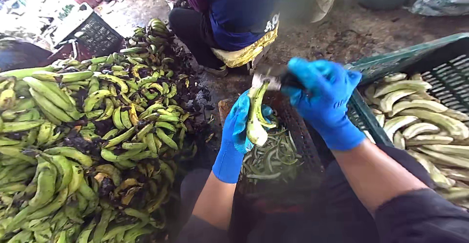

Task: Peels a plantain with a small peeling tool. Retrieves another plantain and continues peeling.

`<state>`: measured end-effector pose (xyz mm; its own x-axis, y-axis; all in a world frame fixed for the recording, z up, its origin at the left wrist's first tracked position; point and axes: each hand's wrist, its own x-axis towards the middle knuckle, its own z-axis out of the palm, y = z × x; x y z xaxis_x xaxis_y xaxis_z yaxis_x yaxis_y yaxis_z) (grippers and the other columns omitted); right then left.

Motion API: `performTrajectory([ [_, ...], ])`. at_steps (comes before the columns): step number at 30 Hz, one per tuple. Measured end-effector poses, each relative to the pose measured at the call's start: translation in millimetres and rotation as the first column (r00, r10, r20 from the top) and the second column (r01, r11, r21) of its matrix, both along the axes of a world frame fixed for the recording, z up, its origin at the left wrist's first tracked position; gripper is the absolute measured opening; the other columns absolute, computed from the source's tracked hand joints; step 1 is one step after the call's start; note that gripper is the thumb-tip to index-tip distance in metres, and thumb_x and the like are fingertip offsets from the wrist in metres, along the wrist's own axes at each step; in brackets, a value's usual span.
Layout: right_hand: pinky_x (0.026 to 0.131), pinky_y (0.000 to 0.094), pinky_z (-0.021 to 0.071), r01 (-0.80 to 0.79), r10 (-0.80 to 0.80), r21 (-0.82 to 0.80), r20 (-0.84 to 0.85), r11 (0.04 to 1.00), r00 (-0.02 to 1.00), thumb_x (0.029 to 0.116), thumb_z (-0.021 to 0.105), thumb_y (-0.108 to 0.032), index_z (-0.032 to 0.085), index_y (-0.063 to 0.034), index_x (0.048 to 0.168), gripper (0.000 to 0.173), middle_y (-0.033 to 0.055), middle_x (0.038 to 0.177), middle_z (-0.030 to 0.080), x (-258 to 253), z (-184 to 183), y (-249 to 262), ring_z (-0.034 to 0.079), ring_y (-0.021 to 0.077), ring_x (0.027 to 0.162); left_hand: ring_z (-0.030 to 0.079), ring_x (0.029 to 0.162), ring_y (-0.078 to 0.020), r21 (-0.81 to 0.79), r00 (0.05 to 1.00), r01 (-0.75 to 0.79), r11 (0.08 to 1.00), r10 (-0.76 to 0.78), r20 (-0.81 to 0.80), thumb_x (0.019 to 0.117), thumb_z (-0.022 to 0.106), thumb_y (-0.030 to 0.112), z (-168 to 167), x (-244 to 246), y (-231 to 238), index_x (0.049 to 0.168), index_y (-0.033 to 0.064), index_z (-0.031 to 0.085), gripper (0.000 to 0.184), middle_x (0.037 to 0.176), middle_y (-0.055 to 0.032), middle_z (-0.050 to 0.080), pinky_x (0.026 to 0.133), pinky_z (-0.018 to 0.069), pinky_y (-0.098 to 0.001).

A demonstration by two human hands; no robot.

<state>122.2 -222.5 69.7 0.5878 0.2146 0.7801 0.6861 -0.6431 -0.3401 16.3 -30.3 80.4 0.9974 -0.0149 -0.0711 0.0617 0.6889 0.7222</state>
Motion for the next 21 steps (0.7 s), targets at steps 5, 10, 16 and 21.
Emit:
performTrajectory([
  [5, 0.077, 0.0587, 0.05, -0.182, 0.181, 0.01, -0.169, 0.983, 0.969, 0.1003, 0.051, -0.053, 0.064, -0.0181, 0.14, 0.055, 0.0179, 0.117, 0.069, -10.4, 7.0, 3.4, 0.067, 0.0339, 0.098, 0.074, 0.08, -0.0195, 0.075, 0.981, -0.192, 0.978, 0.192, 0.014, 0.1026, 0.055, 0.027, -2.4, 2.8, 14.8, 0.144, 0.0166, 0.047, 0.043, 0.108, -0.0112, 0.071, 0.06, 0.0622, -0.0297],
  [10, 0.082, 0.0507, 0.0486, -0.48, 0.464, 0.011, -0.282, 0.877, 0.84, 0.1008, 0.045, -0.062, 0.069, -0.0314, 0.134, 0.051, 0.0062, 0.11, 0.073, -52.6, -4.5, 11.3, 0.068, 0.0206, 0.098, 0.069, 0.091, -0.0102, 0.145, 0.926, -0.273, 0.951, 0.22, 0.306, 0.1014, 0.058, 0.042, -9.0, 3.0, 19.5, 0.15, 0.0297, 0.041, 0.053, 0.119, -0.0027, 0.069, 0.076, 0.0581, -0.0245],
  [16, 0.086, 0.0595, 0.0445, -0.019, 0.017, -0.01, -0.113, 1.0, 0.993, 0.1016, 0.047, -0.059, 0.064, -0.0269, 0.14, 0.053, 0.0193, 0.117, 0.069, 13.2, 2.7, -3.4, 0.066, 0.0367, 0.103, 0.071, 0.081, -0.0195, 0.198, 0.945, 0.327, 0.924, -0.323, -0.05, 0.1038, 0.051, 0.041, -9.9, 3.7, 8.8, 0.156, 0.0206, 0.033, 0.059, 0.112, -0.0144, 0.069, 0.069, 0.061, -0.0296],
  [21, 0.081, 0.0555, 0.0471, -0.282, 0.271, -0.067, -0.135, 0.957, 0.953, 0.1008, 0.045, -0.058, 0.064, -0.0269, 0.141, 0.054, 0.0128, 0.114, 0.071, -46.1, -1.2, 7.4, 0.067, 0.0285, 0.098, 0.069, 0.106, -0.0222, 0.006, 0.896, -0.316, 0.949, 0.296, 0.331, 0.1043, 0.054, 0.03, -8.2, 12.9, 6.3, 0.149, 0.0214, 0.04, 0.048, 0.13, -0.0089, 0.064, 0.089, 0.0596, -0.0383],
])
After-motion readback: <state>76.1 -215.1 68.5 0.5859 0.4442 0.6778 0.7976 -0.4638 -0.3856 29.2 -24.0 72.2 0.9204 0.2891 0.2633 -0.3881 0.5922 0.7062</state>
